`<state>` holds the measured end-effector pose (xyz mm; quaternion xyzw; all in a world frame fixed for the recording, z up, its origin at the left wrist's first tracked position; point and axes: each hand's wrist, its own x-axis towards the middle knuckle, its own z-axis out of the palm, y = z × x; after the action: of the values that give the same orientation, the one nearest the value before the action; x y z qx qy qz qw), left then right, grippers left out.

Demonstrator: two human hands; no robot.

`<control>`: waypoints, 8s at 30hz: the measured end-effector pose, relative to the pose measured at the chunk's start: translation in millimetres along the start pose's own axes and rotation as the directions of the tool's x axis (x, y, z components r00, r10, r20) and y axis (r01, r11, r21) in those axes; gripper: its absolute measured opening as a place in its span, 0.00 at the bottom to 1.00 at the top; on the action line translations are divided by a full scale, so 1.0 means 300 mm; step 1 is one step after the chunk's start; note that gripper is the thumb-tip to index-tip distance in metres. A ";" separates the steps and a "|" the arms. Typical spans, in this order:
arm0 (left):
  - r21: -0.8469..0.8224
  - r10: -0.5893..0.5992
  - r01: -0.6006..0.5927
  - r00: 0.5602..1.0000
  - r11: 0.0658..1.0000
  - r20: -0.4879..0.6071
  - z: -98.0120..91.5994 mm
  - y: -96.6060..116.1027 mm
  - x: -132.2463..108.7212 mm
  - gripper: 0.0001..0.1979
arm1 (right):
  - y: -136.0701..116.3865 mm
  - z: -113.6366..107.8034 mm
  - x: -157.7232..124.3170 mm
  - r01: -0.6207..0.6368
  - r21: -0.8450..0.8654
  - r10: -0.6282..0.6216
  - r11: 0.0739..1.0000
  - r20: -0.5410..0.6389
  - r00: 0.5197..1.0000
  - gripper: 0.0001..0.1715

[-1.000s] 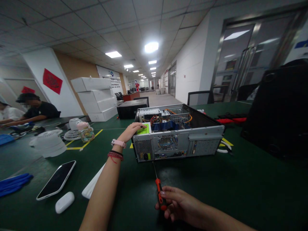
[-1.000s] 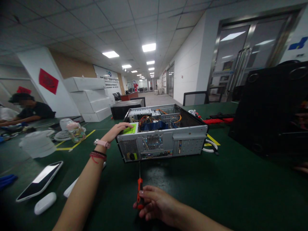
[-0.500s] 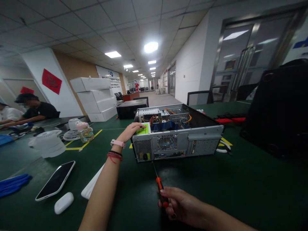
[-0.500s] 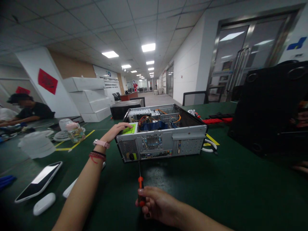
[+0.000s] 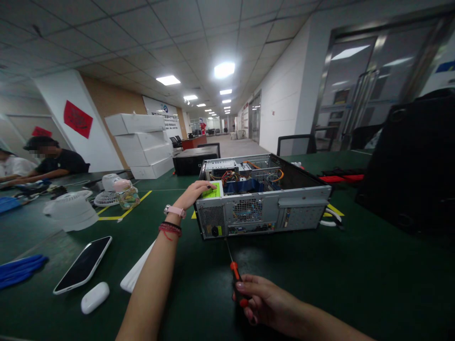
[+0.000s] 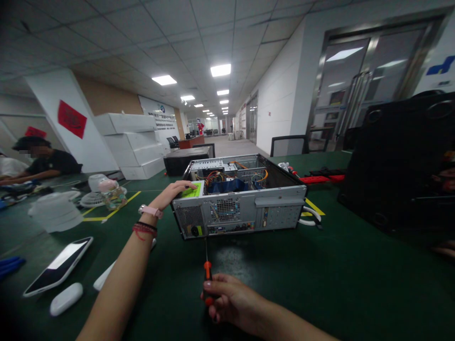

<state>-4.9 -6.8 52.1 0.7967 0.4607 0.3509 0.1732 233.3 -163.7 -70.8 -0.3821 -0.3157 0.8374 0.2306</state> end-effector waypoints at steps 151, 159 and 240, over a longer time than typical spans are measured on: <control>0.013 -0.008 0.008 1.000 1.000 0.007 -0.004 0.007 0.003 0.21 | -0.017 -0.017 0.001 0.006 0.029 -0.008 1.000 0.086 0.996 0.19; 0.007 -0.006 0.006 1.000 1.000 0.001 -0.004 0.017 -0.001 0.20 | -0.019 -0.001 -0.013 -0.017 0.008 0.017 1.000 -0.044 0.999 0.19; 0.025 0.013 -0.013 1.000 1.000 0.010 -0.003 -0.001 0.006 0.20 | 0.021 -0.013 0.012 0.019 -0.060 -0.014 0.998 0.076 0.997 0.26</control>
<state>-5.3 -5.2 53.1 0.8034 0.4592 0.3423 0.1630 233.3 -164.5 -79.1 -0.3544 -0.3527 0.8393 0.2135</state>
